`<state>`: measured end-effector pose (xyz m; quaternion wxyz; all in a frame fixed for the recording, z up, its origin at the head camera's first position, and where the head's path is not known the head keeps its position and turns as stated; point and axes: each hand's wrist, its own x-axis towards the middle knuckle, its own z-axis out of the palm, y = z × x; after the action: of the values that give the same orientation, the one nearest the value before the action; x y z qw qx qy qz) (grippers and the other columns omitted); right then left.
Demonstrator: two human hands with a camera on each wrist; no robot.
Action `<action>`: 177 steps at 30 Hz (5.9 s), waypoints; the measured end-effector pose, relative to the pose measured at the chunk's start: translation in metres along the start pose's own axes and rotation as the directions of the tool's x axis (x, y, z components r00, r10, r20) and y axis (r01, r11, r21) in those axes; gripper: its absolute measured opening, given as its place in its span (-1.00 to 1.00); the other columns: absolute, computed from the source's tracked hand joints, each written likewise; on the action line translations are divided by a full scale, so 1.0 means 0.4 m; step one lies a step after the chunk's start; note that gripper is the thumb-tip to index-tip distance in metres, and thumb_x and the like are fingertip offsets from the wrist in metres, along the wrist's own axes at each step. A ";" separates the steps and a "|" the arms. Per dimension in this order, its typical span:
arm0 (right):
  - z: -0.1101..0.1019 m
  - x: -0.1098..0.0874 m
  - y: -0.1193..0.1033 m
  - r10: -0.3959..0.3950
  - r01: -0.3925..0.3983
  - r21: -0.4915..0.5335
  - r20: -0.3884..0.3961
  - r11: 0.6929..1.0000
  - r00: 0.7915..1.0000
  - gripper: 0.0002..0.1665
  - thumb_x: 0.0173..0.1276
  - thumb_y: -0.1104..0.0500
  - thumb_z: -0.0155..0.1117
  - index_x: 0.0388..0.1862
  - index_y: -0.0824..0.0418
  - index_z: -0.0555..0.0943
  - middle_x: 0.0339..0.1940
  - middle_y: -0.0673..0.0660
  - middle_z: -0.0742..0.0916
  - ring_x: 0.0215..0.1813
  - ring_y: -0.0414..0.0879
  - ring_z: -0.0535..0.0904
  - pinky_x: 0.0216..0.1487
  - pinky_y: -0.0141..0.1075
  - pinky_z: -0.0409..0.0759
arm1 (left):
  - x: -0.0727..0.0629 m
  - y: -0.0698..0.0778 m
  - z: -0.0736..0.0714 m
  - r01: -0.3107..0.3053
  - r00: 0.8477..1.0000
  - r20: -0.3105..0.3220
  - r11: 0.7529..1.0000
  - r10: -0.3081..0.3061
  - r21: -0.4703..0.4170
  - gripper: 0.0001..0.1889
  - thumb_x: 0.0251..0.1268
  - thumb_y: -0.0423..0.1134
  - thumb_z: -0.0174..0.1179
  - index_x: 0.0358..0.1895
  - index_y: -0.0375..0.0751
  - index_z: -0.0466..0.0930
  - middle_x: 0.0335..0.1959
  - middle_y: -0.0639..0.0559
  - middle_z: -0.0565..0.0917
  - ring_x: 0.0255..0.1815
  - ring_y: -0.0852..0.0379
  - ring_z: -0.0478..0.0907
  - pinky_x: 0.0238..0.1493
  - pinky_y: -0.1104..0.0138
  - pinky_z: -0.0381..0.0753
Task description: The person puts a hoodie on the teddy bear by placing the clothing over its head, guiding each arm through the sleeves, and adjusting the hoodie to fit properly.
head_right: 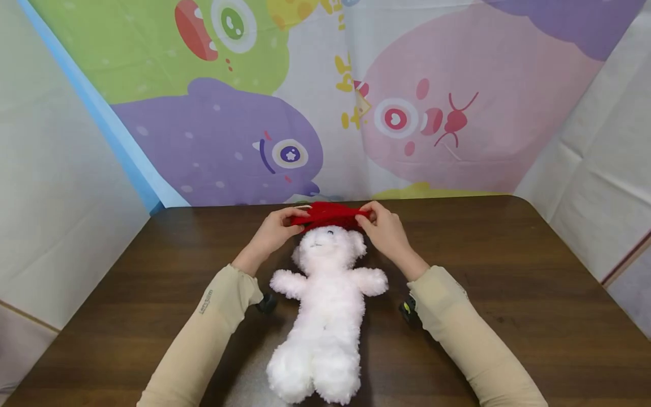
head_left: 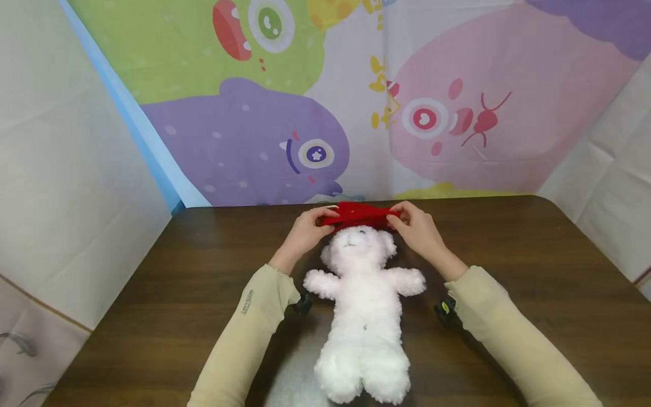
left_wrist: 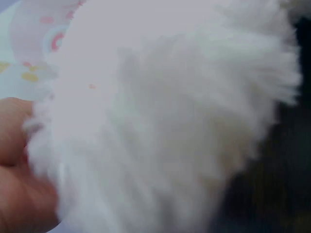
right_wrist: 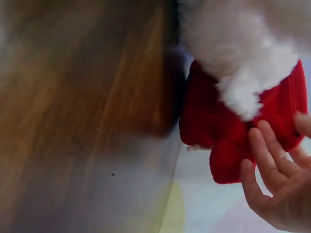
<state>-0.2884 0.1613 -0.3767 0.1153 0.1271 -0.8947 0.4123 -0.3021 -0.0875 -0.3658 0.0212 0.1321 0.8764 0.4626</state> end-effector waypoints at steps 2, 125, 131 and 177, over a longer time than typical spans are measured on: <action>0.010 0.013 0.005 0.000 0.000 0.017 -0.005 1.000 1.000 -0.72 0.34 0.09 0.09 -0.06 0.22 0.48 -0.36 0.17 0.70 -0.32 0.02 0.62 -0.43 -0.31 0.42 | 0.005 -0.008 0.001 0.036 0.999 0.022 0.999 -0.036 -0.008 -0.71 0.22 -0.33 0.11 0.02 -0.07 0.55 0.08 0.01 0.52 -0.08 0.05 0.45 -0.15 0.30 0.49; -0.008 -0.056 0.055 0.178 -0.296 0.147 0.529 0.944 0.830 -0.34 0.25 -0.07 0.14 0.12 0.26 0.12 0.03 0.31 0.41 0.09 0.11 0.31 0.06 -0.13 0.36 | -0.063 -0.085 0.083 0.147 0.988 0.106 0.861 -0.109 -0.486 -0.48 0.14 -0.29 0.16 0.18 -0.23 0.24 0.16 -0.11 0.32 0.07 0.00 0.32 0.07 0.20 0.43; 0.008 -0.063 0.047 0.227 -0.355 0.111 0.588 0.928 0.777 -0.03 0.16 -0.19 0.18 0.25 0.26 -0.12 0.24 0.35 0.17 0.31 0.21 0.04 0.26 0.12 0.15 | -0.062 -0.081 0.095 0.086 0.993 0.116 0.870 -0.033 -0.486 -0.42 0.13 -0.31 0.17 0.25 -0.16 0.22 0.24 -0.09 0.29 0.18 -0.03 0.25 0.15 0.11 0.39; 0.042 -0.090 -0.044 0.316 -0.444 0.472 0.327 0.762 0.891 -0.26 0.17 0.04 0.22 0.16 0.21 0.02 0.06 0.25 0.36 0.00 0.04 0.38 -0.11 -0.29 0.44 | -0.077 -0.004 0.061 -0.302 0.929 -0.218 0.953 0.300 0.021 -0.68 -0.04 -0.56 0.16 -0.13 -0.30 0.48 -0.22 -0.12 0.50 -0.23 0.03 0.46 -0.16 0.25 0.52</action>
<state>-0.2504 0.1420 -0.3860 -0.1147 0.0153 -0.7578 0.6422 -0.2688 -0.0763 -0.3838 -0.1457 0.2130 0.8397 0.4778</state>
